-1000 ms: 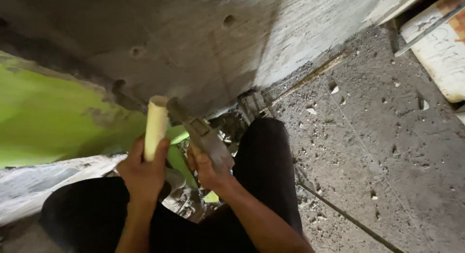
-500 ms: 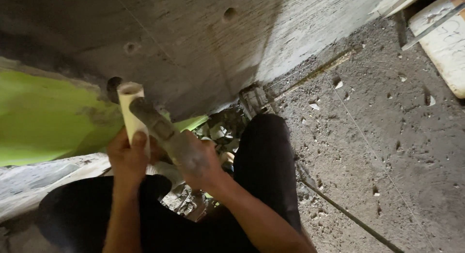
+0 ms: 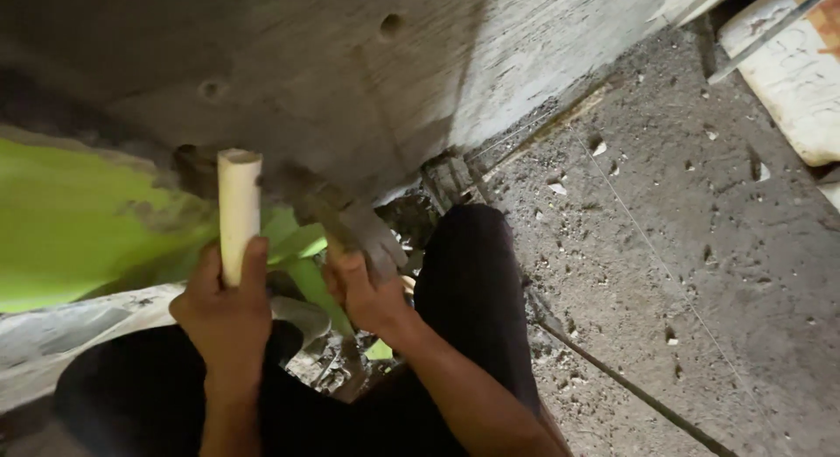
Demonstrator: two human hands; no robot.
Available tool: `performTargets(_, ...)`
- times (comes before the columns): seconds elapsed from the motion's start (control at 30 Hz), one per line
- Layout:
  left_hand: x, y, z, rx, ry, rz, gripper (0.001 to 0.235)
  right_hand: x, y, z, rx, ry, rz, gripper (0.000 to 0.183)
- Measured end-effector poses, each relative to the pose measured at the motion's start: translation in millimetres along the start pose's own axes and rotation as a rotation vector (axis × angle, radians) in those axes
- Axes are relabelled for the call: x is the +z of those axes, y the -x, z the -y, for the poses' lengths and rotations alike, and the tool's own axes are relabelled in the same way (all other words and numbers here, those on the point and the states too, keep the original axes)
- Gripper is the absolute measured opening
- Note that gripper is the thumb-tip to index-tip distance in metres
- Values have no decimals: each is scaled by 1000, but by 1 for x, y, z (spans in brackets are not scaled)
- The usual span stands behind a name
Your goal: The person holds a white PVC pipe against a concrete wall and repeatedly strikes it with a hammer. The person is sitting on the floor during the task.
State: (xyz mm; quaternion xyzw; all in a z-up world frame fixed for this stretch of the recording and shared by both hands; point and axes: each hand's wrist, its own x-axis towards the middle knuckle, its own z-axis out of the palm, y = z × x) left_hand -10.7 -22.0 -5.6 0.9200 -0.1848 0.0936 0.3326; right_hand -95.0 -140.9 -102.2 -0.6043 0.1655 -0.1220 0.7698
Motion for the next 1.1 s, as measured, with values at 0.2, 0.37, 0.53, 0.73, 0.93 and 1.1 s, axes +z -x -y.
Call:
performTargets(0.2, 3, 15, -17, -64, -61, -19, 28, -10, 2, -14, 135, -354, 48, 45)
performTargets(0.37, 0, 12, -31, -210, 191, 79, 23, -16, 10, -118, 252, -1306, 402, 63)
performTargets(0.53, 5, 8, -23, -119, 137, 51, 19, 2, -13, 6, -399, 177, 79, 42)
performTargets(0.73, 2, 8, -9, -149, 218, 88, 24, -2, 7, -7, -104, 81, 70, 16)
performTargets(0.93, 0, 6, -1, -224, 373, 126, 23, 4, -9, -22, -4, -60, 180, 60)
performTargets(1.1, 6, 5, 13, -306, 569, 158, 20, 19, -5, -35, -521, 380, 20, 11)
